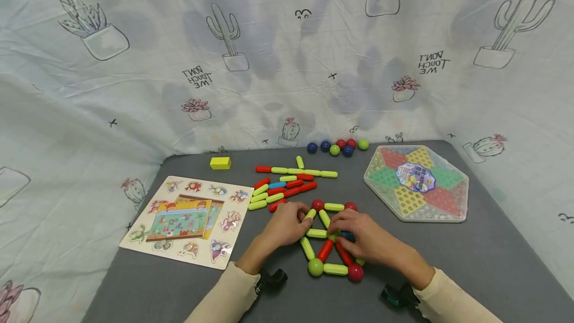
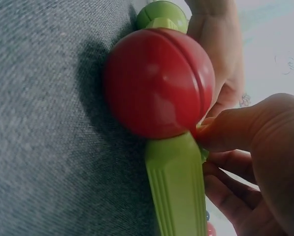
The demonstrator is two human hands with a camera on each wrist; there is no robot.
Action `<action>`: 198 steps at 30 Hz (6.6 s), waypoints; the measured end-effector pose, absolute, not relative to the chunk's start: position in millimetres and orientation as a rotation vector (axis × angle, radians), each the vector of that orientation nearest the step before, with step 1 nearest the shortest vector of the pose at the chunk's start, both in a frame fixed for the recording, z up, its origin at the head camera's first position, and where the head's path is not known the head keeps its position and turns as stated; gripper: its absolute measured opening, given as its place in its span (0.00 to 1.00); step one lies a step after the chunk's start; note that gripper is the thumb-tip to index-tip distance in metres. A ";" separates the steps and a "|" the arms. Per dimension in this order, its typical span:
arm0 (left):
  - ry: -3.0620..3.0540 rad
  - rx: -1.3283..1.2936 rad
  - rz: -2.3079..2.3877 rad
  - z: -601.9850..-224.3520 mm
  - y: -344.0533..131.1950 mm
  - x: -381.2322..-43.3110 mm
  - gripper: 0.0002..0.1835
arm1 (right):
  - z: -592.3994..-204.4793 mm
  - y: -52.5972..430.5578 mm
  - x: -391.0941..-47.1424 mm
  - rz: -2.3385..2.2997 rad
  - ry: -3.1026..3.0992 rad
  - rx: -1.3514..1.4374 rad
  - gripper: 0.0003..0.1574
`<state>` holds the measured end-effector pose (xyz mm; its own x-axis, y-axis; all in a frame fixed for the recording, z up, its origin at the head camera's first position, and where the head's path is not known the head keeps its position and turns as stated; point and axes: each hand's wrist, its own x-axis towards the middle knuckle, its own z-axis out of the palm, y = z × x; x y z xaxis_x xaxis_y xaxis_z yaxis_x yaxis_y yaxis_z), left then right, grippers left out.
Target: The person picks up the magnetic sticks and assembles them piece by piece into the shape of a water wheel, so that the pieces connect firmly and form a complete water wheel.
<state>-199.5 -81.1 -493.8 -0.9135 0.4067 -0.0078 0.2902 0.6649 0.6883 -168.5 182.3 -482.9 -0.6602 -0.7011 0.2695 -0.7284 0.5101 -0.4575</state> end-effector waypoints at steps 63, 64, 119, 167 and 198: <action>2.668 1.000 1.061 -482.3 -164.2 -232.2 0.26 | -512.6 217.4 -219.0 1.570 -2.745 0.885 0.18; 2.677 1.032 1.017 -481.9 -162.1 -231.7 0.25 | -512.5 217.4 -219.1 1.569 -2.745 0.883 0.18; 2.565 0.987 1.136 -479.4 -67.4 -181.3 0.12 | -473.0 290.1 -350.7 1.673 -2.580 0.265 0.28; 2.516 1.087 1.221 -489.4 -77.1 -189.6 0.06 | -474.1 182.9 -195.8 2.139 -2.319 1.209 0.21; 3.021 0.623 0.937 -487.3 -198.4 -216.7 0.13 | -525.2 233.3 -216.3 2.410 -2.090 0.893 0.18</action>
